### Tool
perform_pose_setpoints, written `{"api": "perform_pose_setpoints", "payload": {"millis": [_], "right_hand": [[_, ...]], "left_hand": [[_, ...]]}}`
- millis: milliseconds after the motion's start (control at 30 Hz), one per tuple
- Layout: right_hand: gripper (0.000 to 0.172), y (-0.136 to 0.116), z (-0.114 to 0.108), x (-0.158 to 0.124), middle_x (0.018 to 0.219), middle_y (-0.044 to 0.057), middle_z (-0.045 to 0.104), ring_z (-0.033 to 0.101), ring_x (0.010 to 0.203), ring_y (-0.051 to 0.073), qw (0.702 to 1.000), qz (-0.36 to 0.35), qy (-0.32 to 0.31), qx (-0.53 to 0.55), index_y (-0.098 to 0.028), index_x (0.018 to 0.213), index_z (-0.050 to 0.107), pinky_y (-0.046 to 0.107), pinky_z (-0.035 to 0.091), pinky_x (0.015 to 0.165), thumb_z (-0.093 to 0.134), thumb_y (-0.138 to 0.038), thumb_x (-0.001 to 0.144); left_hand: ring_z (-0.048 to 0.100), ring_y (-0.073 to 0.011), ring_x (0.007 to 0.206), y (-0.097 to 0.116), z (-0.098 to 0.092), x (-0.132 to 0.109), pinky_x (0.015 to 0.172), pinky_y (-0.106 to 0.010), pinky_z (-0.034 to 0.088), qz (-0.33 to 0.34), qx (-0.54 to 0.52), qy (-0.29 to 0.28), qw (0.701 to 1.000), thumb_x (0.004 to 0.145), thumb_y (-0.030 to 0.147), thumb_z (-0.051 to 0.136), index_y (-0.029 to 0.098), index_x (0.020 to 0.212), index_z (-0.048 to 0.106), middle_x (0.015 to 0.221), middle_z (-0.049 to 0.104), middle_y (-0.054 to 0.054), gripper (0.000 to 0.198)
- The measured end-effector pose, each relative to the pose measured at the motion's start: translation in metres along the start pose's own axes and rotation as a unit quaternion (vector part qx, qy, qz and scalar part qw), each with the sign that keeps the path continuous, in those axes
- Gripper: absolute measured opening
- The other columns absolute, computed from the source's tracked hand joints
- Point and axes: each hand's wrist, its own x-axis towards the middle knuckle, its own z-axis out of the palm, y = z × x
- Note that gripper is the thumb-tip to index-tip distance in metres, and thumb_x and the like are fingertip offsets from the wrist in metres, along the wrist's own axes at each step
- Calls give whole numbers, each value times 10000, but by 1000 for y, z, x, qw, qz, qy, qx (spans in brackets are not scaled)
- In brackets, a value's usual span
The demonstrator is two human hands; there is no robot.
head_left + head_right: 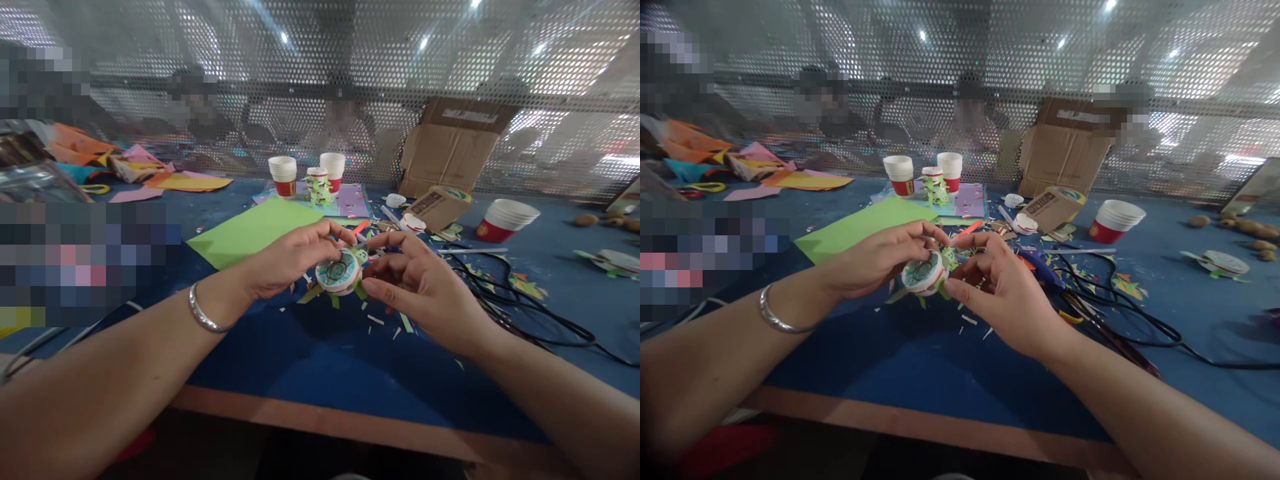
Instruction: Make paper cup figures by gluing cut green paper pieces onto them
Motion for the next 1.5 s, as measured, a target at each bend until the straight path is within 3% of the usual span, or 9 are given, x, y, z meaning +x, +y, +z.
{"api": "perform_pose_setpoints", "payload": {"millis": [233, 500, 667, 1000, 1233, 1500], "right_hand": [[548, 0, 0, 1, 953, 31, 739, 668, 774, 168, 1000, 2, -11, 1, -234, 1263, 474, 302, 494, 667, 787, -457, 872], [453, 4, -3, 1, 1013, 38, 715, 684, 878, 196, 993, -49, 81, -71, -252, 1264, 500, 345, 528, 712, 748, -369, 904], [434, 6, -6, 2, 1036, 56, 671, 679, 946, 225, 986, -42, 134, -88, -245, 1213, 525, 356, 547, 678, 759, -379, 874], [464, 8, -3, 4, 987, 43, 681, 666, 830, 190, 989, -23, 113, -88, -236, 1236, 509, 332, 541, 628, 758, -399, 881], [459, 8, -5, 5, 1008, 52, 692, 670, 783, 164, 994, -13, 106, -13, -223, 1224, 500, 276, 525, 555, 729, -468, 910], [426, 5, -1, 5, 965, 36, 695, 659, 839, 165, 996, 1, 67, 53, -233, 1224, 531, 227, 504, 544, 727, -464, 924]], "left_hand": [[618, -124, 701, 0, 0, -2, 659, -250, 465, 5, 1, -24, 1000, 908, 212, 626, 167, 1128, 616, 804, 680, 1, 225], [620, -117, 697, 3, -1, 0, 620, -231, 437, -16, -41, 60, 997, 869, 213, 714, 167, 1139, 596, 823, 695, -7, 298], [610, -108, 722, 0, -3, 0, 625, -221, 430, -14, -62, 73, 995, 820, 227, 798, 176, 1156, 597, 858, 689, -5, 394], [694, -134, 790, 3, 0, 1, 750, -254, 531, -1, -169, 140, 976, 827, 147, 796, 166, 1111, 591, 891, 750, -29, 351], [717, -142, 751, 3, 0, 2, 666, -239, 572, -48, -192, 106, 975, 851, 150, 774, 177, 1097, 609, 946, 745, -47, 297], [721, -152, 759, 3, 3, 0, 696, -254, 594, -69, -188, 51, 978, 862, 150, 755, 173, 1110, 601, 962, 730, -56, 293]]}}
